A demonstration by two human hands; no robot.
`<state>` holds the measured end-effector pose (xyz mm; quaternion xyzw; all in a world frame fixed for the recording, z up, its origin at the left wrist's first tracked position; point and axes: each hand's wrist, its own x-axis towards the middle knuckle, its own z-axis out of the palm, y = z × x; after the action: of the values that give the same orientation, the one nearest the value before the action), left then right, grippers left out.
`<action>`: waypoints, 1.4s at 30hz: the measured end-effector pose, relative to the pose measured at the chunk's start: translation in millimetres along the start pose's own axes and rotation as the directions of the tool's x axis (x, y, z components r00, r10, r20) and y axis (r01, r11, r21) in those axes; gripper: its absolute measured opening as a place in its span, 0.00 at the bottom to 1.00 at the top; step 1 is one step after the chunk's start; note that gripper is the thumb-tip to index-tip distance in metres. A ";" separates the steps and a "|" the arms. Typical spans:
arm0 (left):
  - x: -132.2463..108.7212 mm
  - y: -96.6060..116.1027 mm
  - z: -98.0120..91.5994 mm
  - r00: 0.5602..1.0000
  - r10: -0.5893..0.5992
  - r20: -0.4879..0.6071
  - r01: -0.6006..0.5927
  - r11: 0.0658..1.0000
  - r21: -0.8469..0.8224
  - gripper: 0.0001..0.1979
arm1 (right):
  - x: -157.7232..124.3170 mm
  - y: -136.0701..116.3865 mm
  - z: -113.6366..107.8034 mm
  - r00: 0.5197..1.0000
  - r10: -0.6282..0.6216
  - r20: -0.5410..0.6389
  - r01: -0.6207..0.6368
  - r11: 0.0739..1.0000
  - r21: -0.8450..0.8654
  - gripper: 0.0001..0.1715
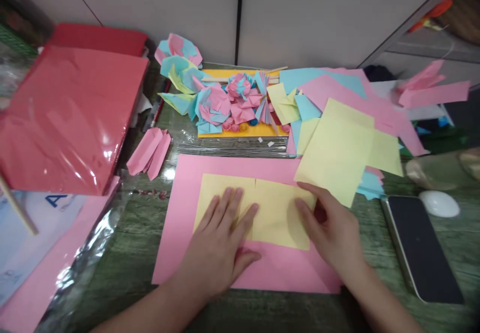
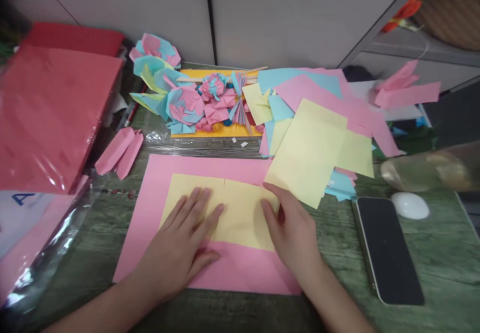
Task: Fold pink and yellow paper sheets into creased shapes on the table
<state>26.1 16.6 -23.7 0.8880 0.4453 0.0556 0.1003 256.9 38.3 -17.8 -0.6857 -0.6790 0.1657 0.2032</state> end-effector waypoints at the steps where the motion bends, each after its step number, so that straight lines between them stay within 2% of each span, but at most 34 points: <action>1: -0.5 0.1 1.0 1.000 -0.005 -0.001 0.005 1.000 0.003 0.36 | 0.1 0.5 -0.3 1.000 -0.011 0.007 0.012 1.000 -0.023 0.17; 7: -1.9 1.4 2.1 1.000 -0.016 -0.016 0.016 1.000 0.013 0.37 | -0.2 3.5 0.2 0.998 -0.054 0.043 0.059 0.991 -0.124 0.19; 17: -1.5 0.2 1.7 1.000 -0.020 -0.002 0.020 0.999 -0.031 0.36 | 0.8 1.8 -0.5 0.986 -0.153 0.070 0.161 0.977 -0.143 0.18; 42: -0.7 0.5 1.2 0.999 -0.033 -0.022 0.032 0.999 -0.040 0.35 | 1.6 1.0 -5.8 0.992 -0.103 0.073 0.113 0.982 -0.152 0.18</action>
<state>26.3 15.7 -24.7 0.8778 0.4597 0.0729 0.1135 260.8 39.6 -13.2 -0.6560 -0.7322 0.1232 0.1355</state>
